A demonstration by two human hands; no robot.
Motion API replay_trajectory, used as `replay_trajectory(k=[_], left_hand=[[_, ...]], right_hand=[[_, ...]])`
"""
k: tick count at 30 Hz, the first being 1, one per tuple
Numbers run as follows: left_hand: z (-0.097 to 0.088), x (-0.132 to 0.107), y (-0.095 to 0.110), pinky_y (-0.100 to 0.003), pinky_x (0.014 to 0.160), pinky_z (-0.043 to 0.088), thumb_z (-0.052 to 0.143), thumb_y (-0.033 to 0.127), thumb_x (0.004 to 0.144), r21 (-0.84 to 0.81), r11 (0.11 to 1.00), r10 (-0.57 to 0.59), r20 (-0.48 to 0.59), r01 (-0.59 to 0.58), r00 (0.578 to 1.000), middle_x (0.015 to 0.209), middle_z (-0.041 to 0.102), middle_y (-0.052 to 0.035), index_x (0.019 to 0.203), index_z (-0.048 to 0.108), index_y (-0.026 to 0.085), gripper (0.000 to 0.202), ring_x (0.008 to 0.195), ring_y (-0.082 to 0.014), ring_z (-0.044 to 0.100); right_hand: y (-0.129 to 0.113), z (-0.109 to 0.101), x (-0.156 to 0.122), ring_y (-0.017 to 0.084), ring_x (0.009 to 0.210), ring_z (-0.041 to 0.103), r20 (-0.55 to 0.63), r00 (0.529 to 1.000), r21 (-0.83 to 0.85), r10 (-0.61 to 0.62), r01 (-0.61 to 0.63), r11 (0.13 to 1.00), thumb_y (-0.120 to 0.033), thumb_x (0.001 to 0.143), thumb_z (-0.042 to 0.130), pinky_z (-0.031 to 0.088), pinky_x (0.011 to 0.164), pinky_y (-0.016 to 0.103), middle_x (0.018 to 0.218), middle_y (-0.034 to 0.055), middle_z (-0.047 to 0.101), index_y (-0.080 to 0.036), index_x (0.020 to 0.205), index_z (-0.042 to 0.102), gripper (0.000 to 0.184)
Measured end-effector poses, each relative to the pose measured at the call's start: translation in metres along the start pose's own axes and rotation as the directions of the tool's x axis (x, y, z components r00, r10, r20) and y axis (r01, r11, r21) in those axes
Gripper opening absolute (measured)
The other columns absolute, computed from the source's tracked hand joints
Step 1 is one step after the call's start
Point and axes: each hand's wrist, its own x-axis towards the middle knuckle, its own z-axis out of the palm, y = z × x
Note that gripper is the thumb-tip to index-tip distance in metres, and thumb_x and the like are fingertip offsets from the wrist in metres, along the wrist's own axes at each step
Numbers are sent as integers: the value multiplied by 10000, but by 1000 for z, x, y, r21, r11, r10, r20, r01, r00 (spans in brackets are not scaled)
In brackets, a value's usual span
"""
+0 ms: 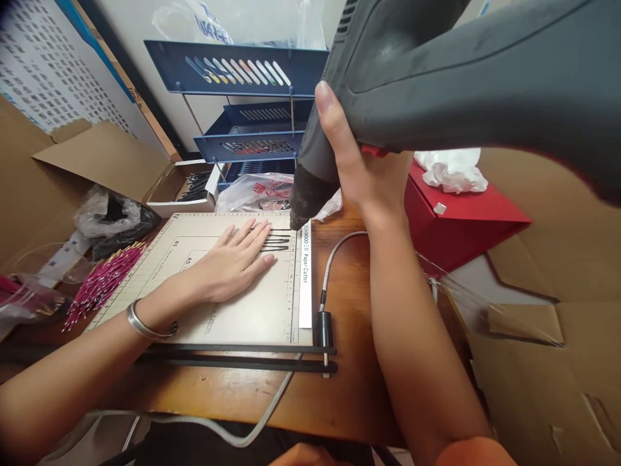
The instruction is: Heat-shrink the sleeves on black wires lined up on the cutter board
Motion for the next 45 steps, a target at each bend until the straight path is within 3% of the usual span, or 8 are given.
replay_trajectory(k=[6,11,16,22,29,34,37,45], left_hand=[[-1,-10,0,-590,1435,29,162,549,1140,-1,1000,-26,-90,26,996,1873,139,-64,1800,220,119,789,1767,-283,53],[4,-17,-2,-626,1430,51,176,554,1156,17,1000,-5,-119,7,993,1834,312,-40,1744,404,180,733,1755,-291,160],[-5,-10,-2,-601,1438,65,199,571,1162,23,1000,6,-197,-2,980,1828,340,-55,1717,444,186,719,1750,-299,186],[-13,11,-6,-632,1429,86,219,553,1158,0,1000,28,-125,-28,992,1828,342,-93,1729,405,165,714,1750,-303,184],[-5,1,-14,-649,1427,50,225,546,1157,-5,998,64,-139,-65,988,1790,429,-66,1679,483,175,690,1743,-293,218],[-3,0,-11,-592,1437,21,184,593,1139,8,1000,31,-93,-30,995,1862,221,-91,1784,268,118,806,1760,-280,137],[-3,5,-9,-573,1435,6,133,610,1120,14,1000,-3,-30,3,1000,1879,102,-74,1806,160,93,860,1768,-260,58],[-3,3,-9,-558,1435,10,71,597,1101,33,999,-5,48,3,999,1880,24,-63,1812,83,83,878,1769,-249,12]], right_hand=[[0,3,-4,336,1665,439,38,996,105,82,-86,991,-637,863,863,336,1419,533,1547,34,697,-304,1364,708,621],[2,2,-2,317,1688,405,63,998,120,24,-31,992,-669,925,789,301,1438,533,1529,-18,697,-320,1362,715,564],[8,2,-1,275,1679,427,32,999,152,31,-36,988,-653,873,856,303,1441,472,1492,-45,724,-351,1294,746,530],[26,0,4,319,1730,312,103,994,103,42,-52,993,-650,907,817,393,1390,595,1536,-18,690,-348,1429,682,619],[38,-4,14,294,1676,429,61,996,41,-72,70,997,-692,926,770,308,1434,496,1546,-35,687,-384,1368,715,542],[36,-2,9,281,1671,440,76,992,31,-105,103,994,-676,970,720,359,1410,483,1523,-53,701,-405,1386,702,497],[26,1,6,304,1689,405,96,989,46,-110,106,993,-677,979,713,359,1406,512,1523,-21,697,-354,1388,706,522],[18,-2,10,347,1705,362,110,987,120,-117,104,987,-772,890,760,339,1413,556,1507,-9,701,-332,1347,709,636]])
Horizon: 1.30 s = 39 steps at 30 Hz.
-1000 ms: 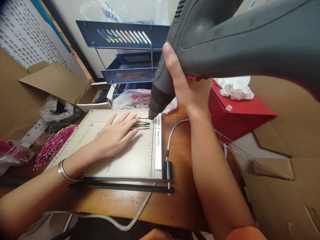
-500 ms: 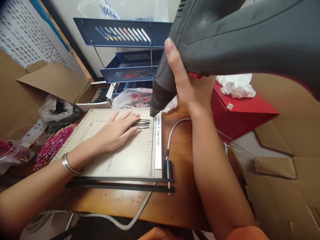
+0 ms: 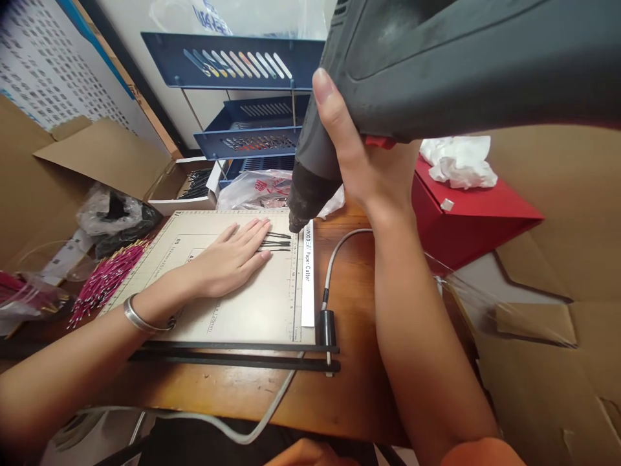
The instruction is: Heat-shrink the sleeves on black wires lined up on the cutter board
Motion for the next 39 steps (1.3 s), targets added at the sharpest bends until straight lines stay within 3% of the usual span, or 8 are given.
replay_trajectory(k=[2,7,13,17,22,33,36,39], left_hand=[[1,0,0,-556,1436,13,65,574,1104,13,1000,-5,-8,5,1000,1881,23,-61,1812,77,80,863,1769,-245,11],[2,3,2,-550,1438,18,75,534,1107,25,1000,-12,-34,13,999,1884,48,-72,1809,96,71,841,1769,-247,21],[5,-2,-6,-558,1435,21,127,495,1120,-2,999,-36,-147,36,988,1881,107,-77,1811,136,110,791,1767,-261,68],[4,-3,-11,-570,1434,54,180,542,1121,-42,998,-50,-124,45,991,1875,137,-94,1808,158,115,810,1763,-284,99],[-1,3,-11,-575,1432,55,224,515,1124,-73,991,-121,-203,108,972,1873,139,-112,1796,188,101,790,1762,-306,96],[-3,2,-10,-570,1437,68,198,520,1130,-99,987,-141,-179,124,974,1871,138,-123,1793,194,93,789,1761,-298,93],[-3,2,-9,-572,1436,50,190,522,1130,-97,989,-124,-162,109,979,1874,125,-116,1792,203,92,790,1763,-288,86],[-2,-3,-6,-553,1439,30,189,541,1132,-91,995,-63,-173,48,983,1874,138,-97,1800,188,121,789,1764,-267,84]], right_hand=[[0,1,1,337,1687,402,13,1000,29,-19,18,999,-781,881,760,341,1414,546,1483,-25,712,-340,1340,716,638],[-7,8,1,292,1489,658,-49,997,83,-66,70,994,-768,848,780,273,1429,502,1345,-69,786,-327,1244,780,593],[-17,2,0,315,1637,487,26,998,27,-53,52,998,-714,914,767,277,1423,507,1342,-26,771,-311,1282,766,546],[-26,0,-1,302,1704,374,16,1000,-75,-8,9,997,-592,975,760,260,1441,489,1386,-15,756,-348,1289,763,398],[-27,1,-3,330,1667,437,-1,1000,-59,4,-5,998,-633,929,805,316,1419,525,1375,2,763,-325,1292,755,478],[-17,1,-4,308,1589,545,0,1000,-36,-3,3,999,-681,905,806,302,1422,496,1389,18,766,-321,1290,759,529],[-13,1,-4,307,1524,611,-10,999,-38,-39,39,999,-712,901,787,302,1422,508,1388,19,764,-315,1298,760,562],[-10,0,-3,326,1592,539,-23,998,-5,-55,55,998,-759,866,793,330,1408,520,1429,18,741,-325,1290,756,608]])
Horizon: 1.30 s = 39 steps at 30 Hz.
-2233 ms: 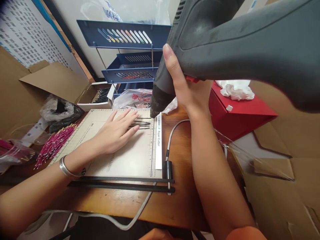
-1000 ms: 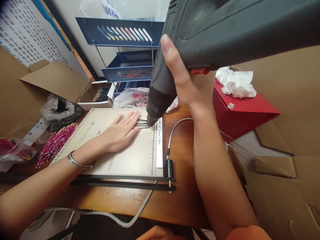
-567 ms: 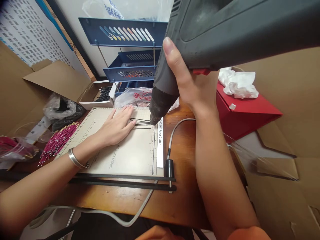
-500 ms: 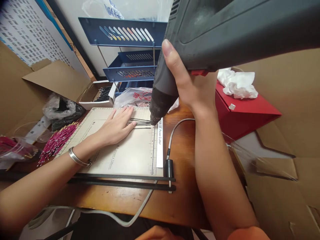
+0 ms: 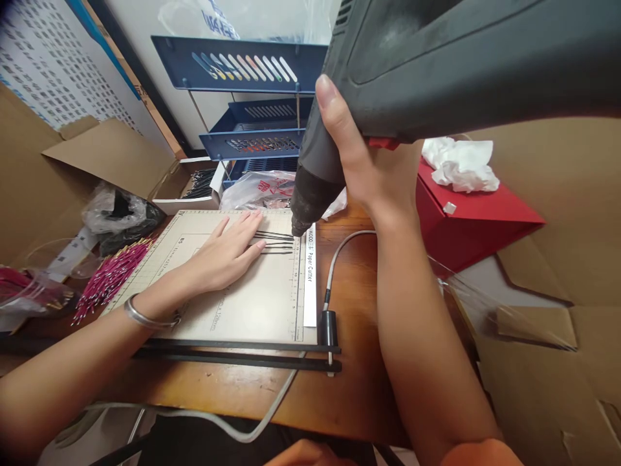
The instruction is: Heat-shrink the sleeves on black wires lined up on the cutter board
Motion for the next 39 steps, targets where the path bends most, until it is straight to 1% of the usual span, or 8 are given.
replay_trajectory(k=[9,15,20,24,27,31,34,39], left_hand=[[11,-23,5,-523,1442,50,180,690,1136,1,988,155,86,-156,984,1864,144,-108,1795,251,161,848,1758,-277,126],[10,-30,4,-525,1446,59,167,719,1130,-11,991,136,79,-136,988,1862,158,-104,1798,235,145,884,1755,-272,160],[9,-46,5,-535,1437,127,225,638,1162,2,980,197,-117,-198,973,1810,381,-87,1718,435,186,746,1699,-280,343],[8,-62,6,-495,1199,476,280,463,1182,-26,968,227,-335,-249,915,1429,764,-101,1365,734,207,553,1342,-283,682],[8,-67,5,-452,948,543,348,419,1166,-46,967,215,-388,-251,896,1128,818,-88,1093,775,217,478,1038,-266,729],[8,-59,1,-478,1006,550,426,454,1135,-42,973,197,-365,-227,910,1204,811,-106,1129,781,199,437,1110,-290,717],[10,-47,-3,-546,1229,466,391,532,1145,16,978,202,-317,-208,927,1538,699,-123,1419,715,190,546,1440,-334,609],[13,-29,-1,-695,1408,19,292,615,1171,74,978,204,-145,-195,968,1734,522,-75,1613,584,243,647,1643,-338,423]], right_hand=[[-3,1,4,318,1507,638,-19,999,-5,35,-36,999,-800,847,766,335,1419,503,1443,-44,732,-345,1287,722,634],[-6,0,4,323,1604,536,-42,998,-31,52,-53,998,-766,845,809,305,1431,492,1419,0,756,-325,1267,735,615],[-2,-4,7,306,1684,412,-16,999,20,49,-49,999,-771,848,809,335,1425,471,1477,-13,721,-365,1288,734,604],[-4,-3,6,300,1719,339,39,995,-14,87,-86,996,-782,872,778,340,1421,480,1479,-22,711,-377,1311,728,599],[-5,0,5,335,1708,361,11,996,1,88,-88,996,-825,858,754,343,1412,527,1481,-16,708,-349,1324,723,667],[-6,0,3,333,1721,329,34,990,-9,139,-139,990,-789,862,779,335,1418,535,1523,-14,689,-363,1360,712,660],[-8,-1,4,315,1701,377,52,996,-7,77,-77,997,-778,869,781,312,1428,508,1467,-17,727,-375,1320,733,607],[-9,0,3,321,1601,531,-1,999,12,34,-34,999,-695,876,829,309,1425,471,1380,53,763,-289,1263,771,564]])
